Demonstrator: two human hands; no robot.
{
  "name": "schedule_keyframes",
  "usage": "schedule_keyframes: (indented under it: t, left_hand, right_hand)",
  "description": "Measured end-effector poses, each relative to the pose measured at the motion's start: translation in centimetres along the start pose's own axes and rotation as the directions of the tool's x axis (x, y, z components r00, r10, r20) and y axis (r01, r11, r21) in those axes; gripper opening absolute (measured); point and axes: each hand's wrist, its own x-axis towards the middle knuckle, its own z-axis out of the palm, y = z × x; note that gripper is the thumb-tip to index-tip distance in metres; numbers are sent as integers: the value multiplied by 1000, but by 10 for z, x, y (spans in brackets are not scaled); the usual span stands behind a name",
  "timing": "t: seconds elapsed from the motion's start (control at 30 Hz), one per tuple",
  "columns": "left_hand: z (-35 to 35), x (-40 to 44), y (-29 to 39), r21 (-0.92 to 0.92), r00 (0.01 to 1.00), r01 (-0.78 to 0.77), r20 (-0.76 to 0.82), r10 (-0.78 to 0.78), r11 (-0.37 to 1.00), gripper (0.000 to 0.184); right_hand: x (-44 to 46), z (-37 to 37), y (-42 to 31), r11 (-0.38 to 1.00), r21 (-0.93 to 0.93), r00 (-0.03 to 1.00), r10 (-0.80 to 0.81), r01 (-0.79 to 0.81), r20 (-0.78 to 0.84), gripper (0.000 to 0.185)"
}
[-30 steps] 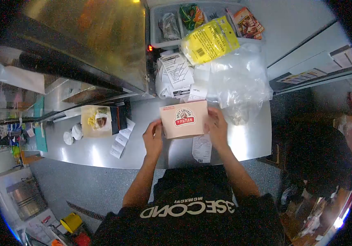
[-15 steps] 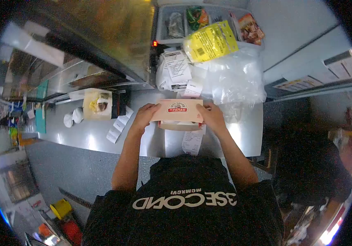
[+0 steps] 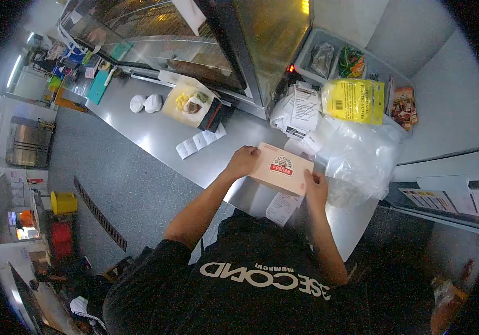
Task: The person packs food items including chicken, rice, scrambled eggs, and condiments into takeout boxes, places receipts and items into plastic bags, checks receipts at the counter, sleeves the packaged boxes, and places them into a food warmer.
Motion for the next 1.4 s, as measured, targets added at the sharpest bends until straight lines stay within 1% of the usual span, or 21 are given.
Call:
schedule_keyframes:
  t: [0.1, 0.2, 0.23, 0.3, 0.33, 0.37, 0.4, 0.47, 0.5, 0.53, 0.67, 0.7, 0.8, 0.83, 0.93, 1.0, 1.1, 1.2, 1.27, 1.33, 1.4]
  left_hand:
    - [46, 4, -24, -108, 968, -65, -248, 37, 992, 32]
    - [82, 0, -39, -442, 909, -134, -411, -68, 887, 28]
    - [84, -2, -42, -464, 906, -131, -415, -85, 876, 28]
    - [77, 9, -55, -442, 933, -178, -359, 9, 879, 37]
    - [74, 14, -62, -433, 943, -199, -330, 51, 879, 45]
    - [51, 14, -49, -193, 929, -335, -230, 289, 922, 56]
    - [11, 6, -19, 39, 873, -482, -71, 483, 876, 67]
    - [-24, -7, 18, 285, 793, -609, 254, 554, 740, 85]
    - [-30, -8, 31, 339, 796, -598, 361, 486, 726, 93]
    - [-33, -3, 38, 398, 792, -590, 454, 408, 703, 100]
    - [-16, 15, 2, 257, 739, -666, 360, 570, 700, 88]
    - [-13, 9, -1, 340, 735, -678, 337, 588, 652, 73]
    - [5, 11, -40, 272, 629, -777, 321, 708, 568, 62]
    - [-1, 4, -31, 250, 699, -706, 401, 593, 663, 56]
    - [2, -14, -33, 330, 695, -719, 327, 640, 612, 58]
    - [2, -21, -47, 307, 660, -749, 278, 698, 587, 59]
    - [14, -21, -47, 271, 641, -763, 198, 742, 587, 59]
    - [20, -21, -66, 276, 658, -738, 89, 748, 616, 54]
    - [2, -26, -102, 91, 745, -646, -141, 652, 758, 50]
    - [-42, -42, -144, 279, 856, -282, -359, 372, 918, 45]
    - [-83, -47, -171, 296, 795, 214, -607, 11, 931, 44]
  right_hand:
    - [-18, 9, -8, 992, -96, 994, -84, 77, -67, 38]
    - [-7, 16, 46, 875, -367, 925, -369, 316, -84, 36]
    - [-12, 13, 44, 911, -304, 948, -311, 277, -67, 39]
    - [-10, 14, 27, 964, -163, 976, -215, 208, -25, 47]
    - [-18, 7, -2, 853, -277, 894, -446, 441, 50, 57]
    - [-24, -2, -35, 673, -363, 753, -640, 645, 152, 69]
    - [-21, -6, -51, 538, -452, 694, -641, 712, 328, 75]
    - [-19, -10, -64, 237, -521, 562, -506, 820, 655, 89]
    - [-12, -6, -60, 314, -524, 611, -397, 792, 685, 84]
    - [-11, -5, -54, 290, -522, 596, -447, 802, 667, 80]
    - [11, -4, -16, 115, -421, 395, -626, 900, 672, 60]
    - [15, -9, -5, 61, -388, 329, -659, 920, 676, 54]
    - [14, -11, 13, 159, -405, 401, -662, 901, 633, 50]
    - [3, -4, 7, 175, -432, 430, -664, 884, 611, 50]
    - [-30, 4, -2, 226, -496, 509, -651, 838, 562, 52]
    - [-37, 7, 3, 259, -495, 531, -642, 829, 553, 54]
    - [-25, 8, 25, 187, -515, 485, -691, 836, 536, 50]
    - [-25, 5, 19, 218, -538, 531, -657, 814, 535, 44]
    - [-30, 9, 14, 281, -558, 592, -618, 781, 518, 43]
    - [-45, 23, -7, 340, -616, 661, -623, 711, 419, 35]
    - [-64, 44, -30, 307, -756, 738, -592, 578, 323, 33]
